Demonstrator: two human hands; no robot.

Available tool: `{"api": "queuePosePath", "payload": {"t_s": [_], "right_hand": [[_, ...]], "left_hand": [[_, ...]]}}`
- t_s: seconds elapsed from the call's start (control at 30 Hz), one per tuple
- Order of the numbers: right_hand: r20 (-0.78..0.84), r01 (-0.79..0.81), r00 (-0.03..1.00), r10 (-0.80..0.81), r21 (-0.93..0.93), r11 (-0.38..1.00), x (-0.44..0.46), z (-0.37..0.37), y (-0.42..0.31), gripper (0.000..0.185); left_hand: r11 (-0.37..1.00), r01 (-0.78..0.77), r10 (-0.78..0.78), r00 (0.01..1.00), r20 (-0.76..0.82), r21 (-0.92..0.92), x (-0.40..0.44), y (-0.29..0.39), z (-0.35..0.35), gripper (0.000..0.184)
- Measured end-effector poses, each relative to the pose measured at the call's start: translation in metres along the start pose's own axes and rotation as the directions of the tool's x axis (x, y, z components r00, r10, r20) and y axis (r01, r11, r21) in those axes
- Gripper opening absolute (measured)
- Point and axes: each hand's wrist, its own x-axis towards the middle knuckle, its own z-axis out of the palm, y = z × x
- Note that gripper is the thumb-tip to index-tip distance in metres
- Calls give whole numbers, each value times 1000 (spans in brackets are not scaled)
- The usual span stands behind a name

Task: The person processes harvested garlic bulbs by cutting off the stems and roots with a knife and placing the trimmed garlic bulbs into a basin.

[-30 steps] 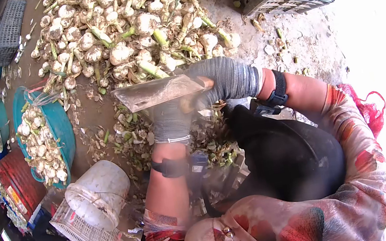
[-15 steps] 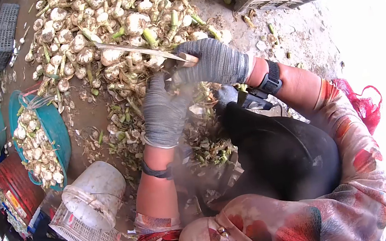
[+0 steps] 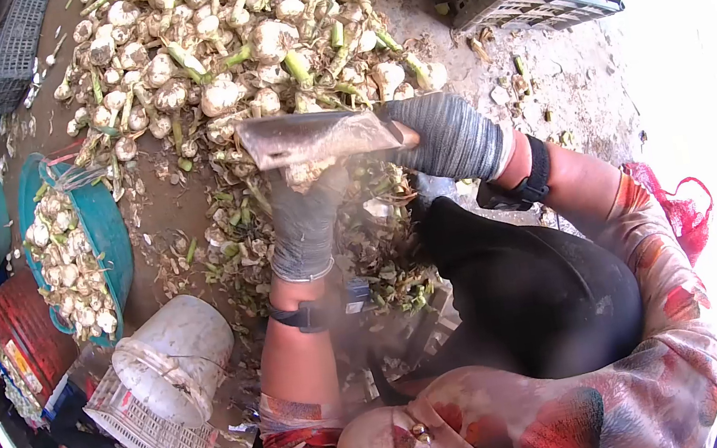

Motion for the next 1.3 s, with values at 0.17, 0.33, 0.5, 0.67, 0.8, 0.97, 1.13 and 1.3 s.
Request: {"api": "queuePosePath", "payload": {"t_s": [0.17,0.33,0.5,0.67,0.8,0.97,1.13,1.3], "right_hand": [[91,229,972,-217,-159,960,-10,-10,-21,22],[194,187,971,-137,-268,945,-5,1,-16,20],[105,229,972,-208,-253,940,-6,21,12,19],[-9,-222,971,237,-389,894,8,20,72,23],[-237,-349,929,286,-294,890,-7,4,95,32],[-371,-424,840,395,2,905,-11,3,98,35],[-249,-342,908,337,24,939,1,18,74,36],[-104,-282,957,271,-113,953,0,22,53,36]], "left_hand": [[892,-153,74,978,196,426,-45,-79,-10,49],[952,253,-232,963,135,-170,-27,-11,-4,61],[987,158,-154,982,108,-36,-30,-12,1,61],[957,278,-289,944,-160,-85,-34,34,-10,59],[930,365,-348,821,-453,-52,-60,19,-126,41],[641,-57,-536,681,-500,-765,-62,-23,-259,53],[551,678,-831,500,-243,-487,4,-82,-147,77],[567,807,-800,492,-343,-165,33,-105,-28,69]]}}
